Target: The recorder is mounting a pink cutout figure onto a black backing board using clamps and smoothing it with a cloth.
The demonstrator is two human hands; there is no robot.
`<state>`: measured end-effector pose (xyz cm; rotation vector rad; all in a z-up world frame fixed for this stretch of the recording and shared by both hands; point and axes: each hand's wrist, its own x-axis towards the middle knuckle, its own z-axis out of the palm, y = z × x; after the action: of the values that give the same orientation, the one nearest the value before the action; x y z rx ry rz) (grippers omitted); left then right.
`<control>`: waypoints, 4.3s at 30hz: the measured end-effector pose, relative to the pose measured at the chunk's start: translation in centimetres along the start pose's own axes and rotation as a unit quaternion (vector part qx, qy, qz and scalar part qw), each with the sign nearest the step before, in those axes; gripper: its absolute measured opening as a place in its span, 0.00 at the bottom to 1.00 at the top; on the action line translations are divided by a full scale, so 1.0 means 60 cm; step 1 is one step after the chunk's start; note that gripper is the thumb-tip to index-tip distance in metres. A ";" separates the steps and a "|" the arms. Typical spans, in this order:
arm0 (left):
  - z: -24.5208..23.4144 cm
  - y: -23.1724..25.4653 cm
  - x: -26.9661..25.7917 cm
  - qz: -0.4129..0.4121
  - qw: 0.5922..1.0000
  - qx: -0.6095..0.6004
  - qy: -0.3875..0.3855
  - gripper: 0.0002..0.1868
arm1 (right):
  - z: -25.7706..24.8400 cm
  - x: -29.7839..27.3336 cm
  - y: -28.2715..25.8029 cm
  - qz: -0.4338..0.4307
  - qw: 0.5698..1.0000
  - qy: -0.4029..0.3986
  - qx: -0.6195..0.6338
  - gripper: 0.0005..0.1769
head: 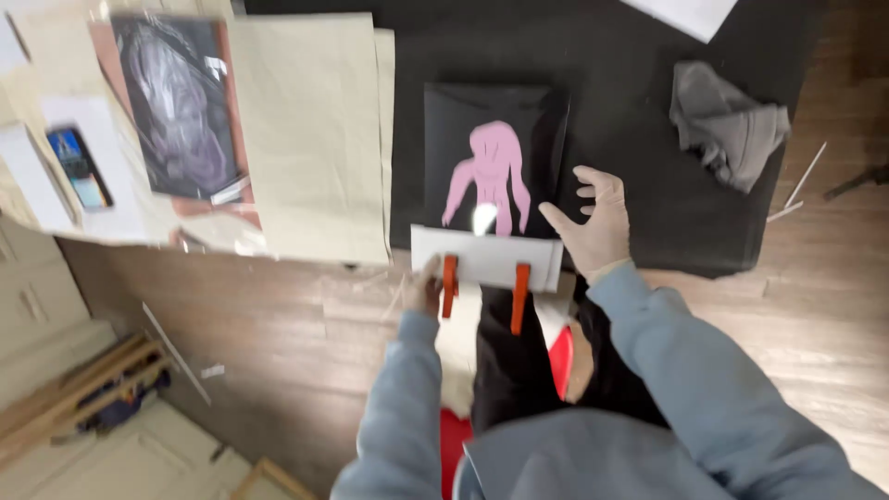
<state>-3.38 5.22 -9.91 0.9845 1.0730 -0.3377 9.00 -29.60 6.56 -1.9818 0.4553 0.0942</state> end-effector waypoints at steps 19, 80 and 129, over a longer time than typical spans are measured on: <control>0.123 0.120 -0.166 -0.032 0.937 0.226 0.265 0.21 | 0.124 0.058 0.032 0.126 0.972 0.124 -0.157 0.45; 0.413 0.234 -0.029 0.385 0.749 0.539 0.008 0.53 | 0.093 0.096 0.020 0.093 0.991 0.088 -0.037 0.41; 0.391 0.209 -0.070 0.498 0.377 0.741 -0.246 0.43 | 0.127 -0.252 0.077 0.333 0.916 -0.178 0.136 0.47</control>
<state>16.50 -7.70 2.88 2.6496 -0.9615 -0.4759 -5.60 -20.44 3.24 -1.4212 0.8345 0.7667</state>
